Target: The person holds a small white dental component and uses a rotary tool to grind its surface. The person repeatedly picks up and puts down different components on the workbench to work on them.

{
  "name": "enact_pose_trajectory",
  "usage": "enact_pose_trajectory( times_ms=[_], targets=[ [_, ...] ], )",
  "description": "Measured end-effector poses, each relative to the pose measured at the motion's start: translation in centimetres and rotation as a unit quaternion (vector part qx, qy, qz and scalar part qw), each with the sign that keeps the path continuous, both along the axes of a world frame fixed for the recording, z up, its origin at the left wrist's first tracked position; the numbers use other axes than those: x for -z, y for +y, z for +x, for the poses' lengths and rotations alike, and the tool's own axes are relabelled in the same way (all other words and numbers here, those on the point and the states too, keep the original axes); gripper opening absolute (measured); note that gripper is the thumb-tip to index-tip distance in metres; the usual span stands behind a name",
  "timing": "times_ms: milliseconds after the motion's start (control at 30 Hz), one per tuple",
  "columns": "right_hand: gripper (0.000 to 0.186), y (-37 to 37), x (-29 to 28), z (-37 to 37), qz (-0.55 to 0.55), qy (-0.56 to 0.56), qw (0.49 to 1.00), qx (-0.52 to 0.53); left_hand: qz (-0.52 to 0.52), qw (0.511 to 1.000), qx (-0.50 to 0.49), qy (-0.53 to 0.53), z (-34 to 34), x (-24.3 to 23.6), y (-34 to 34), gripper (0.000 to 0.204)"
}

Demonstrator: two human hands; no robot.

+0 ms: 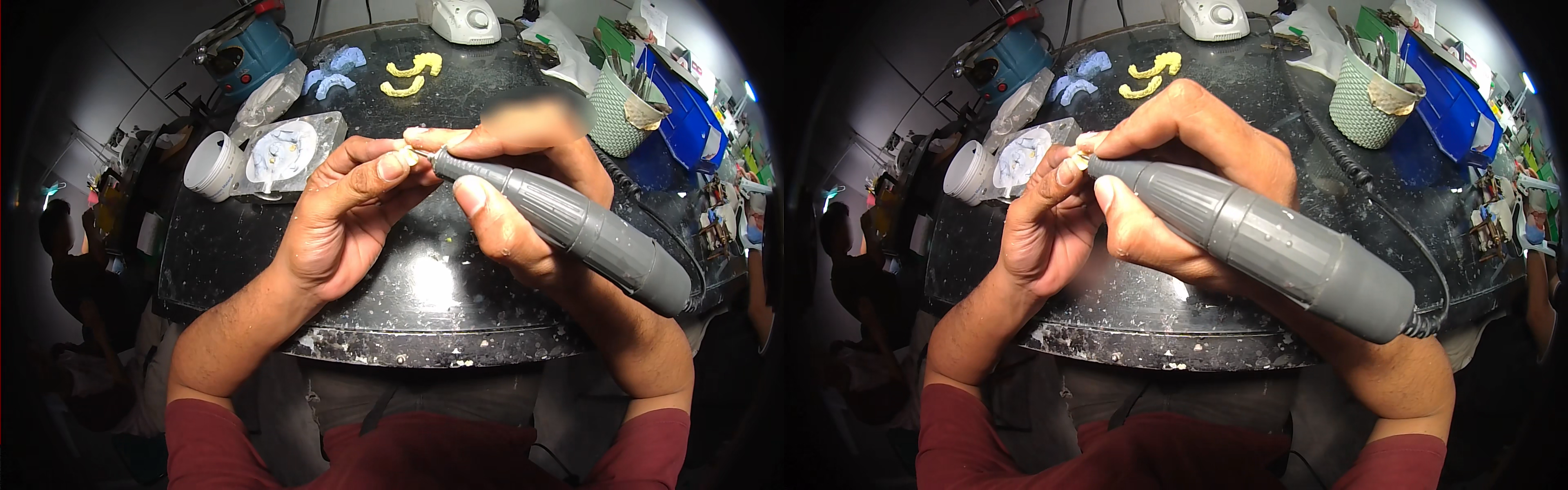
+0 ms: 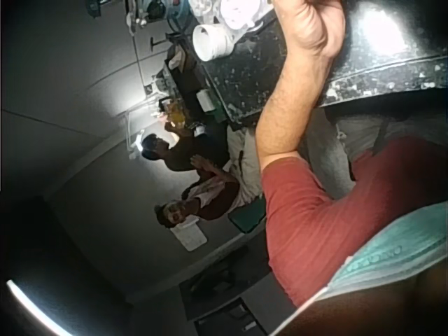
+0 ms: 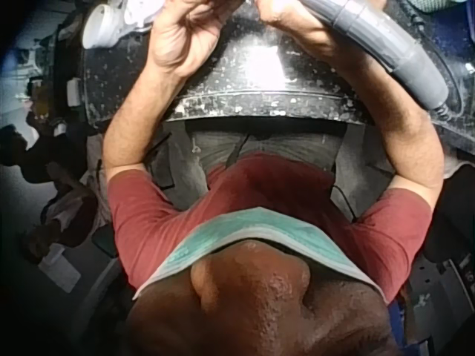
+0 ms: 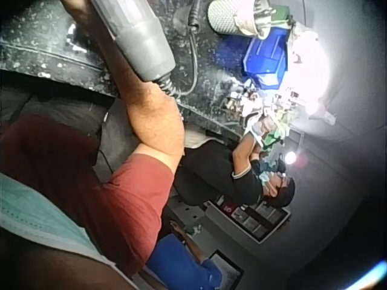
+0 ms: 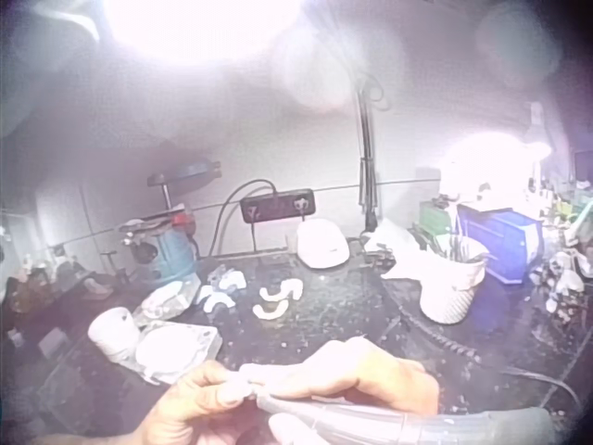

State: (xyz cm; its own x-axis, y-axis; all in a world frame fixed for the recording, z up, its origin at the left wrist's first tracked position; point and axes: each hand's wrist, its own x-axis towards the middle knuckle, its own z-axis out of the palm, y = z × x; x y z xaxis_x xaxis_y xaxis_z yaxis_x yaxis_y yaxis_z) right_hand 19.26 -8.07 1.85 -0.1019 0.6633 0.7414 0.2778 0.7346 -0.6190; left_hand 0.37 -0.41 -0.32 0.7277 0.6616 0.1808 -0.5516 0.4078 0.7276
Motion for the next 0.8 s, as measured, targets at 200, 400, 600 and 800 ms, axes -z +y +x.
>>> enact_pose_trajectory(
  times_ms=[200,400,600,800],
  targets=[
    [0.019,-0.14,0.09,-0.4,-0.008,0.039,0.999,-0.021,0.004,1.0,-0.005,0.001,-0.08,-0.34,-0.16,0.014],
    [0.018,0.06,0.1,-0.14,-0.009,0.015,1.0,-0.01,0.004,1.0,-0.002,0.0,-0.04,-0.09,0.0,0.013],
    [0.019,0.01,0.15,-0.27,-0.005,0.018,1.0,0.001,0.004,1.0,-0.007,0.004,0.04,-0.22,-0.07,0.013],
    [0.019,0.01,0.1,-0.23,-0.007,0.012,1.0,-0.001,0.001,1.0,-0.015,0.006,-0.06,-0.16,-0.09,0.013]
  ],
)
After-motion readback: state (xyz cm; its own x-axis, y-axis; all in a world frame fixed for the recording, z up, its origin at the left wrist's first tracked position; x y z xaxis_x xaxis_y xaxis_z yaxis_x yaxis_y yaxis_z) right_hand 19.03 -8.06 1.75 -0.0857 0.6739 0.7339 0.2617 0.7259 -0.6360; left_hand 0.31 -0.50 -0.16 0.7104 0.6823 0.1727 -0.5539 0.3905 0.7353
